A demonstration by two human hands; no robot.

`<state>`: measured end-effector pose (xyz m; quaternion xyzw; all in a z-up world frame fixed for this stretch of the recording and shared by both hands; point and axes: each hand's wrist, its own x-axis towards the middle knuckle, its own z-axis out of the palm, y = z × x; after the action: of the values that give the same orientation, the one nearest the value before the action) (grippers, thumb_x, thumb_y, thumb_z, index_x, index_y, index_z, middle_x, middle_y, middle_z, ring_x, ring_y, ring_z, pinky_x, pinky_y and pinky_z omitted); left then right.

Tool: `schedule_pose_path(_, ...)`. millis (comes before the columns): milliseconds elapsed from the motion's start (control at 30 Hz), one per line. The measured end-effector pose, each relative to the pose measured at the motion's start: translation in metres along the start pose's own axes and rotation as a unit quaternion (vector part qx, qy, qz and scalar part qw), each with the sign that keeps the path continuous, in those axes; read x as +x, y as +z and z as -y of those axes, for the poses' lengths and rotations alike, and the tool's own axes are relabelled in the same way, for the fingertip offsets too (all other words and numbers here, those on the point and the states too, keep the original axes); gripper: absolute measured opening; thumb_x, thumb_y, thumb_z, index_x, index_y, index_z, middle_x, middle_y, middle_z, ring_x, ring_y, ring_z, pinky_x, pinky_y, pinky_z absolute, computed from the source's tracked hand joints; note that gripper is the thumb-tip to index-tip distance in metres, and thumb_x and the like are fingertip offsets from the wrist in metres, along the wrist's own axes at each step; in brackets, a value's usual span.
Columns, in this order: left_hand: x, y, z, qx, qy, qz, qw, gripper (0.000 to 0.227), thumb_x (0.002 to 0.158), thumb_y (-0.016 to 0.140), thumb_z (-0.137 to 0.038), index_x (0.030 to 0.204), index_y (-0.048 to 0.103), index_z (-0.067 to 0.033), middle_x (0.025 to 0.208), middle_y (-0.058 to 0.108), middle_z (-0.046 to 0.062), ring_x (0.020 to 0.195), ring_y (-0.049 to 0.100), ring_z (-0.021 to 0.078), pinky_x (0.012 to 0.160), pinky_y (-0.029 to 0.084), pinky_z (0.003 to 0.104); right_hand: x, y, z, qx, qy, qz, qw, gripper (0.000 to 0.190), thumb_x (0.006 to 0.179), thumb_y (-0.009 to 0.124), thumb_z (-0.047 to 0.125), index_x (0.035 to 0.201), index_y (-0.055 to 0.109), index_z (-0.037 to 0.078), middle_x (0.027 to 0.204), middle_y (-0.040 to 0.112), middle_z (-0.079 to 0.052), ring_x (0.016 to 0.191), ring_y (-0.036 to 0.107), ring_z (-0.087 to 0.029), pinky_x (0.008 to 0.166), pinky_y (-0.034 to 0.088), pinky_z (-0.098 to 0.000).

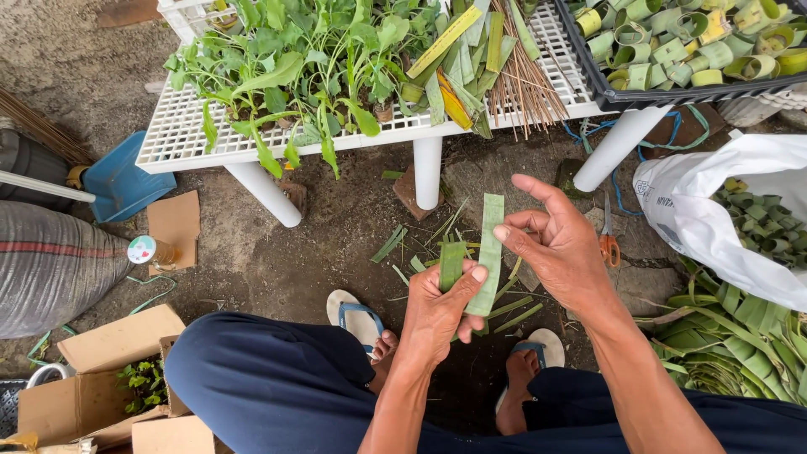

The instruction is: The person folds strips of palm leaf by hand to form small, square containers, adding them to a tray.

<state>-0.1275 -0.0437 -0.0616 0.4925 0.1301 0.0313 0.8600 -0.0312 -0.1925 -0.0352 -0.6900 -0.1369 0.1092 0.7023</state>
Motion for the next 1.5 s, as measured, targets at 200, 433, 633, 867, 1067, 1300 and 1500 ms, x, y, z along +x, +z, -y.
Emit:
schedule_pose_path(200, 0.004, 0.000, -0.005, 0.075, 0.026, -0.036, 0.996, 0.039, 0.110, 0.053, -0.023, 0.099, 0.075, 0.0075, 0.051, 0.063, 0.015, 0.032, 0.045, 0.0072, 0.030, 0.039, 0.018, 0.001, -0.006, -0.002, -0.008, 0.021, 0.031, 0.999, 0.064, 0.089, 0.069, -0.002, 0.148, 0.043, -0.004, 0.084, 0.075, -0.025, 0.053, 0.051, -0.012, 0.051, 0.040, -0.0230)
schedule_pose_path(433, 0.015, -0.024, 0.007, 0.025, 0.031, -0.009, 0.999, 0.025, 0.102, 0.067, -0.019, 0.103, 0.071, 0.0062, 0.058, 0.066, 0.017, 0.030, 0.044, 0.0063, 0.030, 0.039, 0.019, -0.008, -0.002, 0.015, -0.125, 0.068, 0.200, 0.969, 0.034, 0.089, 0.068, -0.004, 0.122, 0.062, -0.002, 0.088, 0.081, -0.028, 0.062, 0.074, -0.031, 0.059, 0.057, -0.0384)
schedule_pose_path(633, 0.015, -0.021, -0.001, 0.024, 0.020, -0.103, 0.994, 0.012, 0.101, 0.066, -0.005, 0.102, 0.071, 0.0055, 0.063, 0.071, 0.019, 0.031, 0.045, 0.0059, 0.032, 0.040, 0.019, -0.010, -0.003, 0.033, -0.247, -0.024, 0.157, 0.956, 0.045, 0.090, 0.073, 0.006, 0.132, 0.060, 0.007, 0.104, 0.078, -0.022, 0.056, 0.069, -0.022, 0.057, 0.059, -0.0360)
schedule_pose_path(867, 0.019, -0.020, -0.005, -0.046, 0.098, -0.213, 0.971, 0.006, 0.096, 0.066, 0.000, 0.099, 0.064, 0.0052, 0.067, 0.070, 0.025, 0.028, 0.041, 0.0072, 0.028, 0.037, 0.022, -0.018, -0.012, 0.041, -0.463, -0.151, 0.124, 0.864, 0.046, 0.082, 0.082, 0.028, 0.124, 0.067, 0.017, 0.105, 0.076, -0.005, 0.034, 0.051, -0.011, 0.039, 0.046, -0.0278)
schedule_pose_path(1067, 0.010, -0.014, -0.012, -0.081, 0.064, -0.172, 0.980, 0.010, 0.094, 0.068, 0.004, 0.102, 0.065, 0.0069, 0.071, 0.072, 0.029, 0.029, 0.045, 0.0082, 0.028, 0.039, 0.023, -0.014, -0.015, 0.016, -0.562, -0.283, 0.028, 0.777, 0.021, 0.092, 0.073, 0.020, 0.112, 0.073, 0.026, 0.099, 0.077, 0.008, 0.032, 0.050, -0.006, 0.038, 0.046, -0.0212)
schedule_pose_path(1300, -0.012, -0.005, -0.018, 0.025, -0.100, 0.054, 0.993, 0.008, 0.100, 0.069, -0.002, 0.104, 0.074, 0.0034, 0.078, 0.078, 0.017, 0.035, 0.046, 0.0052, 0.031, 0.034, 0.021, -0.007, -0.022, 0.002, -0.556, -0.390, -0.095, 0.728, 0.016, 0.099, 0.083, 0.010, 0.113, 0.078, 0.014, 0.115, 0.075, 0.002, 0.085, 0.071, -0.007, 0.062, 0.055, -0.0232)
schedule_pose_path(1500, -0.014, 0.005, -0.009, 0.207, -0.070, 0.064, 0.974, 0.020, 0.096, 0.077, -0.021, 0.079, 0.071, -0.0132, 0.052, 0.039, -0.008, 0.042, 0.037, 0.0043, 0.041, 0.027, 0.026, -0.018, -0.003, 0.018, -0.305, -0.255, -0.090, 0.913, 0.017, 0.098, 0.071, -0.005, 0.112, 0.076, 0.003, 0.113, 0.072, -0.014, 0.053, 0.040, -0.008, 0.055, 0.036, -0.0235)
